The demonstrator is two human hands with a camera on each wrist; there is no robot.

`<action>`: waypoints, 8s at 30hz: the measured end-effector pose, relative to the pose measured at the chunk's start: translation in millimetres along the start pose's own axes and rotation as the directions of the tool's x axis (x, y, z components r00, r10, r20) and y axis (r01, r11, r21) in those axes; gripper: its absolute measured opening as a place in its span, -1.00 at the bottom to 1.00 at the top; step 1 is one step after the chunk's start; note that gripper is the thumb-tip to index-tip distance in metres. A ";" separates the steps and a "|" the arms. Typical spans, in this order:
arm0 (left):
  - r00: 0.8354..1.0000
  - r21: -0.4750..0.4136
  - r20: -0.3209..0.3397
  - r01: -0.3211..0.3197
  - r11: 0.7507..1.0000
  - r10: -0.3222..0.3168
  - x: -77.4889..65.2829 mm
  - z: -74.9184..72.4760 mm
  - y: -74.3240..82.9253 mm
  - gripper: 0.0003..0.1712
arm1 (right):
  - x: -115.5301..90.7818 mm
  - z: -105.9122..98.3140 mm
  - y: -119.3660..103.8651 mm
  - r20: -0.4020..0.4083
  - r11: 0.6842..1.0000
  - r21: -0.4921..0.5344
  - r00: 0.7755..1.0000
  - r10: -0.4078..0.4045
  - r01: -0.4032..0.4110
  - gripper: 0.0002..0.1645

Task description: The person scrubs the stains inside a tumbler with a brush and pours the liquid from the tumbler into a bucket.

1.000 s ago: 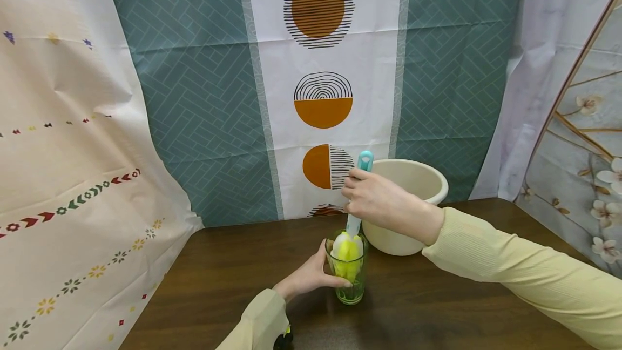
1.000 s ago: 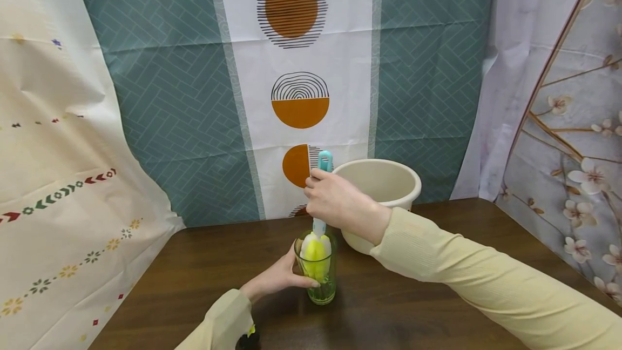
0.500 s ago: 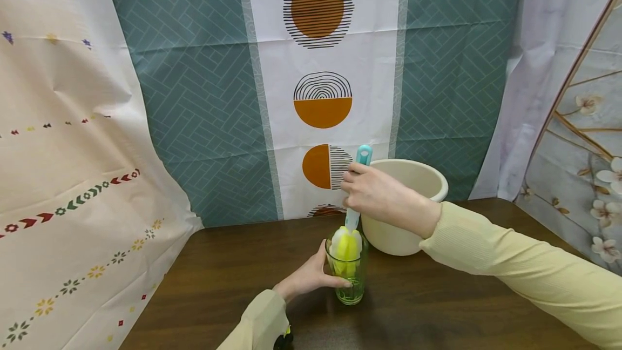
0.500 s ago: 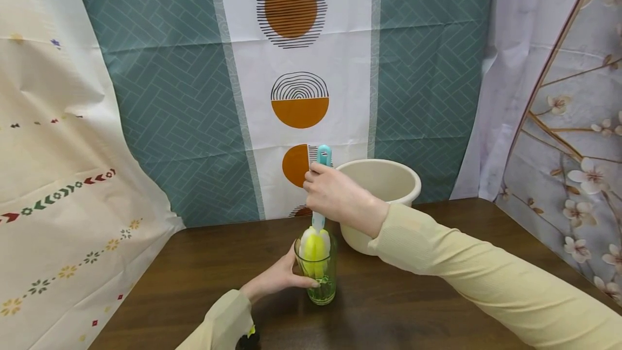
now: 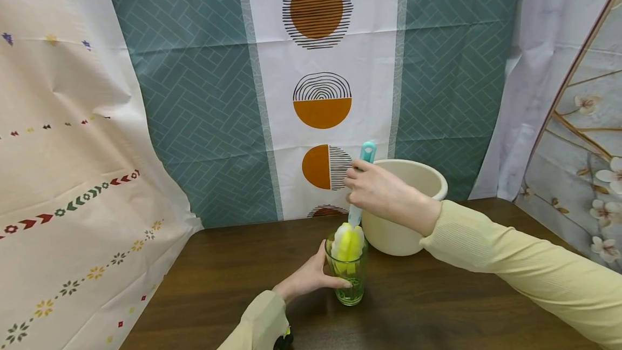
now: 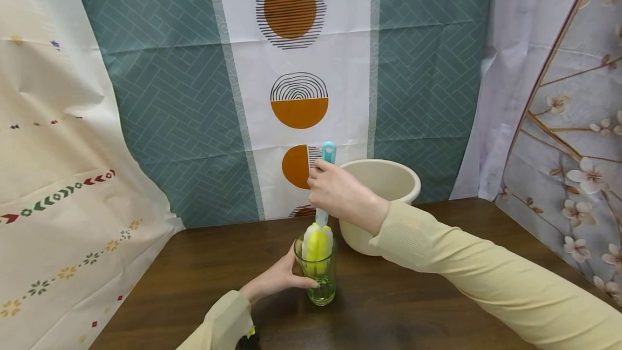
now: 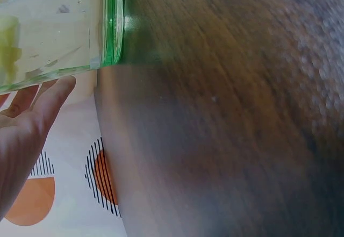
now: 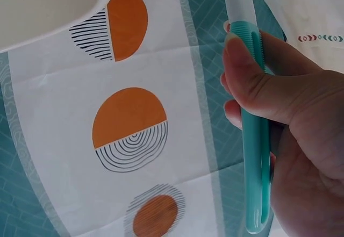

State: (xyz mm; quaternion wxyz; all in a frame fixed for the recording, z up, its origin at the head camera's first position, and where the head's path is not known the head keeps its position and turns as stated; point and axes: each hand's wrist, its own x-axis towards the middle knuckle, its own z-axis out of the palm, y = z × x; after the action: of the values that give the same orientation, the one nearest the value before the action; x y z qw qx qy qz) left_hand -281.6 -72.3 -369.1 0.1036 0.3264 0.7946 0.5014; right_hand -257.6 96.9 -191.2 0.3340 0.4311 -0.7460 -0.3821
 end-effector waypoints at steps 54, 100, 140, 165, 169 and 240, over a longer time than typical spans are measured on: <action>1.000 0.000 0.000 0.027 1.000 -0.027 1.4 -0.2 -2.1 -0.09 | -7.9 -39.1 9.1 -0.057 1.000 0.007 0.998 0.027 -0.026 -0.76; 0.999 0.064 -0.019 0.037 0.997 -0.036 -0.1 -0.4 -2.4 -0.20 | -15.4 -23.4 7.6 -0.039 0.998 0.052 0.999 0.038 -0.036 -0.74; 1.000 0.000 0.025 0.011 1.000 -0.011 0.7 -1.3 -2.1 -0.31 | -0.8 8.5 -16.5 -0.023 0.998 0.049 0.999 -0.031 0.032 -0.87; 0.999 -0.007 0.034 -0.002 1.000 0.002 1.4 -1.6 -4.6 -0.28 | 2.9 23.5 -31.5 0.020 0.996 0.078 0.999 -0.049 0.047 -0.87; 0.999 -0.008 0.036 -0.016 1.000 0.016 3.5 -0.9 -10.8 -0.27 | 3.1 24.5 -33.3 0.023 0.996 0.069 0.998 -0.051 0.049 -0.87; 1.000 0.071 -0.011 -0.010 0.997 0.011 10.8 -0.6 -30.9 -0.25 | -6.1 19.7 -23.8 -0.025 0.995 0.093 1.000 -0.019 0.021 -0.86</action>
State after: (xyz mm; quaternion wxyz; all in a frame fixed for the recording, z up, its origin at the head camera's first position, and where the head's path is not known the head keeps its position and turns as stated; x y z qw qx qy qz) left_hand -303.0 -74.8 -393.7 0.0848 0.3314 0.8106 0.4753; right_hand -262.2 100.0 -222.2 0.3185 0.4583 -0.7546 -0.3452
